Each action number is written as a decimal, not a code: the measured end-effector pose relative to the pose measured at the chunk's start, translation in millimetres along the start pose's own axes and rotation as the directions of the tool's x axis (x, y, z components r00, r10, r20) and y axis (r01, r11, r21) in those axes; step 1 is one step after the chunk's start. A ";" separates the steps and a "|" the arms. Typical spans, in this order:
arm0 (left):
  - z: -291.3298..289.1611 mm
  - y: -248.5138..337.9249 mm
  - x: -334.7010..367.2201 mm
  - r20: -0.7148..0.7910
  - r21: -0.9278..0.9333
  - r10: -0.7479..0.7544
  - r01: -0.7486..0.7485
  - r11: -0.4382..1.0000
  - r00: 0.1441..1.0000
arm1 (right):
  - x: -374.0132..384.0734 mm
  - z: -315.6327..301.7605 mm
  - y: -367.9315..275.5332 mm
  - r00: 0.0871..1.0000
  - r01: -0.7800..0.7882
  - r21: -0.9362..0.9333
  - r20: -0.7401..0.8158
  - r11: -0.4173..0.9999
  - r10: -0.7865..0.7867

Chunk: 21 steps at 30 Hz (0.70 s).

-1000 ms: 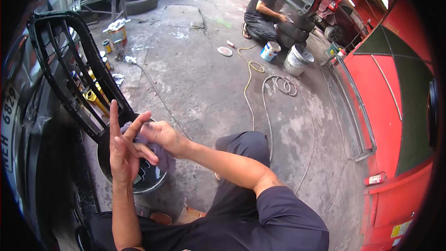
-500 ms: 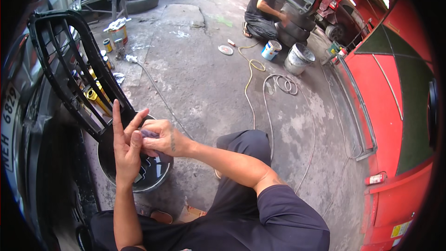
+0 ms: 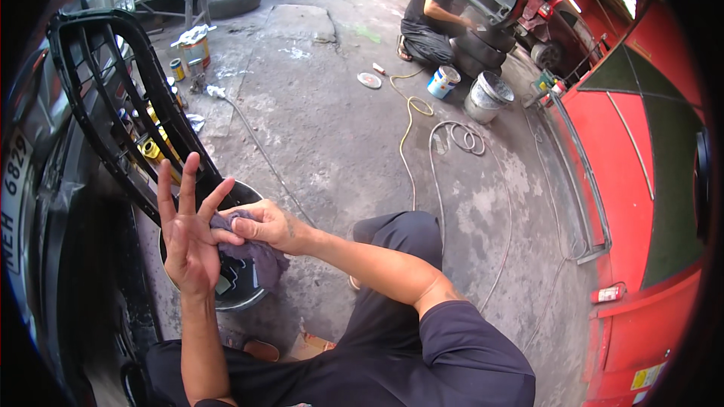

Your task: The person sits on the floor and wipes a black car grille with a cloth. They repeatedly dip the cloth into a bucket of water, wring it out, and wipe the grille's surface and edges. The person also wipes their hands with the cloth during the process.

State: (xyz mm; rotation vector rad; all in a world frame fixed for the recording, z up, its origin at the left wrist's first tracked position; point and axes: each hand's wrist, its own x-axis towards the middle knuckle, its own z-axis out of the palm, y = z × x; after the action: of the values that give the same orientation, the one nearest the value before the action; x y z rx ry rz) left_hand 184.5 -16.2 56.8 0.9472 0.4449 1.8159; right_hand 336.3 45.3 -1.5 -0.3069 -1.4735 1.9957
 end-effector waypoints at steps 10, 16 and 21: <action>-11.8 -3.2 -4.2 0.079 0.360 -0.116 0.080 0.930 0.990 | 2.4 -3.0 -15.8 0.999 -0.035 -0.068 -0.010 0.997 0.034; -8.2 5.1 -4.9 0.115 0.394 -0.084 0.032 0.919 0.990 | 2.1 -15.4 -23.5 0.999 -0.049 -0.086 -0.026 0.995 0.047; -0.5 8.4 -9.0 0.131 0.331 -0.067 0.020 0.943 0.989 | 0.1 -12.6 -27.4 0.991 -0.048 0.131 -0.121 0.990 0.064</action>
State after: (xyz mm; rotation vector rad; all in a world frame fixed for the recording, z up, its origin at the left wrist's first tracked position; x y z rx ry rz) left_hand 180.7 -27.8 58.5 1.2748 0.6896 1.6496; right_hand 352.4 59.9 19.4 -0.4146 -1.2667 2.0654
